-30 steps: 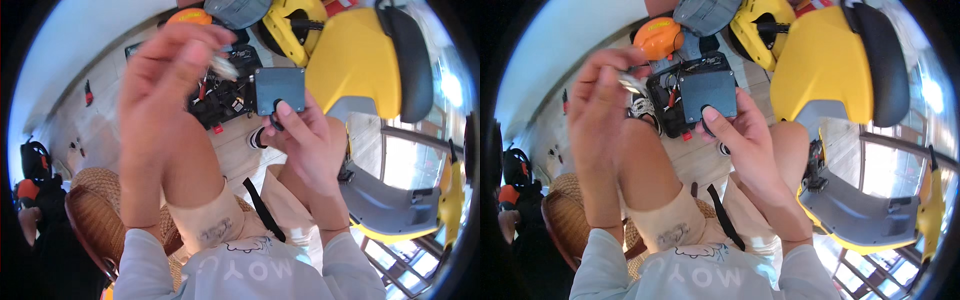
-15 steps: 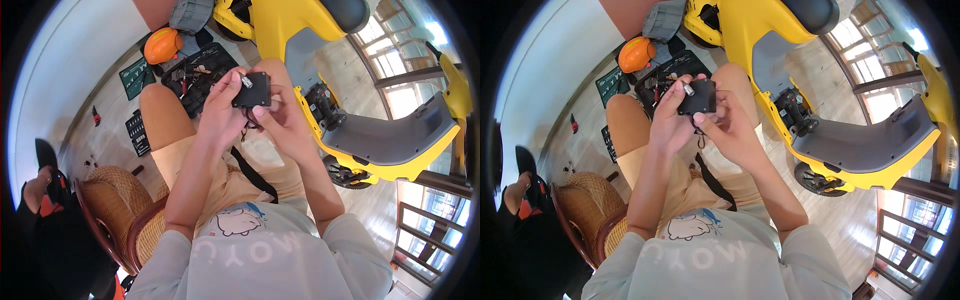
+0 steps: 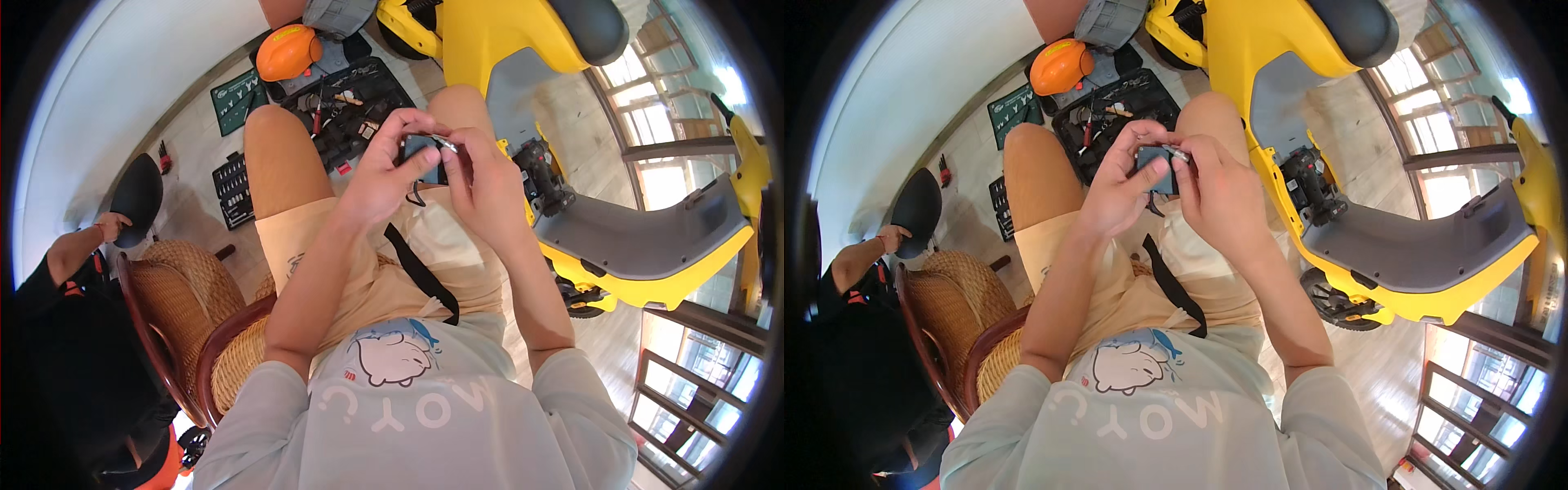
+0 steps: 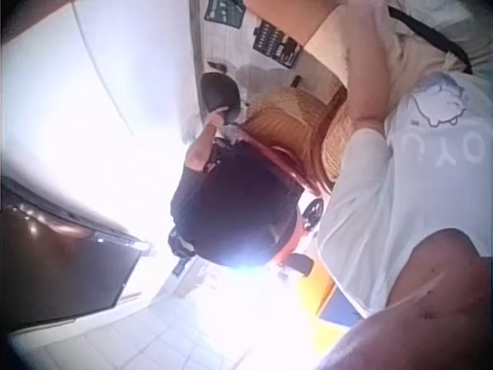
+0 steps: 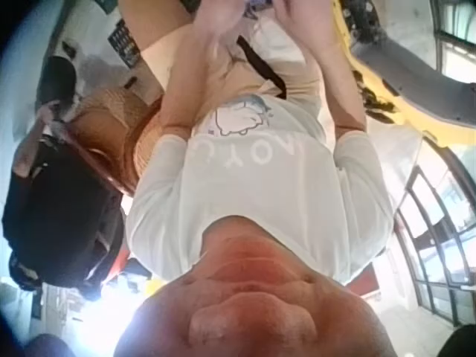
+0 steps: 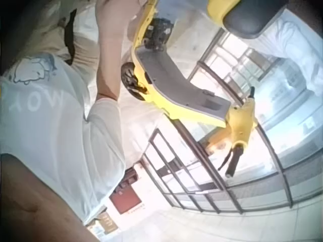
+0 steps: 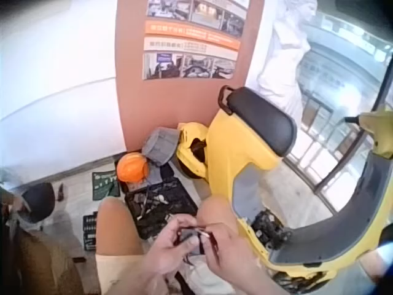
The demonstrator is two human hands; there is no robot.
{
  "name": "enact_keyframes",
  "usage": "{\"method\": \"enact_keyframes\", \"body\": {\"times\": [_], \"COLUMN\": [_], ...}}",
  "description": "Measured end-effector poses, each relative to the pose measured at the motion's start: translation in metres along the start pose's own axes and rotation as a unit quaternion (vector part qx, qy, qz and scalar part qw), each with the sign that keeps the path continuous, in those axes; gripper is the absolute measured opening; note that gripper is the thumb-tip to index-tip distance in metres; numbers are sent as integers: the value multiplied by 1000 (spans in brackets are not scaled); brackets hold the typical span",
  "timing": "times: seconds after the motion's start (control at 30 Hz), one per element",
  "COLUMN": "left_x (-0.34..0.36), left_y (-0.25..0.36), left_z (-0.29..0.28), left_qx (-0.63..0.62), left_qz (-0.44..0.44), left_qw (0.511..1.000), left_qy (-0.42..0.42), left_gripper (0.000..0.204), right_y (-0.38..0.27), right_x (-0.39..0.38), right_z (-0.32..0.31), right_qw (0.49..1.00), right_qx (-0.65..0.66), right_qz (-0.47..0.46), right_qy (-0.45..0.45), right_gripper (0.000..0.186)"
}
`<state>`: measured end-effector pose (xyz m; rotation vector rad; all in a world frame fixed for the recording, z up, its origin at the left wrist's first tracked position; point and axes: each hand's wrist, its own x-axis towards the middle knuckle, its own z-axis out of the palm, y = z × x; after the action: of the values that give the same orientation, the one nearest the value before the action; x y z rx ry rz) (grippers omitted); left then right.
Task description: Picking a socket from a tool set and assembling or repairing a small black component for an electric scooter.
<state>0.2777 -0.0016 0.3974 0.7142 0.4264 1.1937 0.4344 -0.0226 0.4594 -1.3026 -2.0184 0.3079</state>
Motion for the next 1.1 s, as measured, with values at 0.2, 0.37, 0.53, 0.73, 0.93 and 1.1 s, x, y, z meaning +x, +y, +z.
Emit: {"method": "enact_keyframes", "body": {"times": [0.2,0.37,0.53,0.73,0.93,1.1], "left_x": [-12,-5,-7,-6,-6,-7], "left_y": [14,-5,0,2,3,5], "left_z": [0,-13,-15,-21,-26,-24], "left_qx": [178,290,297,285,296,294], "left_qz": [-14,52,43,67,82,67], "left_qw": [984,955,951,953,949,951], "left_qy": [16,21,70,81,64,64], "left_gripper": [57,41,32,30,30,28], "right_y": [-15,-15,-22,-27,-27,-25], "right_x": [8,6,9,9,7,4], "right_z": [-10,12,22,31,34,34], "right_qw": [989,976,967,965,959,957], "right_qx": [39,64,68,86,111,125], "right_qz": [72,82,127,150,167,169], "right_qy": [-125,-194,-210,-198,-199,-199], "right_gripper": [10,15,16,17,18,18]}}
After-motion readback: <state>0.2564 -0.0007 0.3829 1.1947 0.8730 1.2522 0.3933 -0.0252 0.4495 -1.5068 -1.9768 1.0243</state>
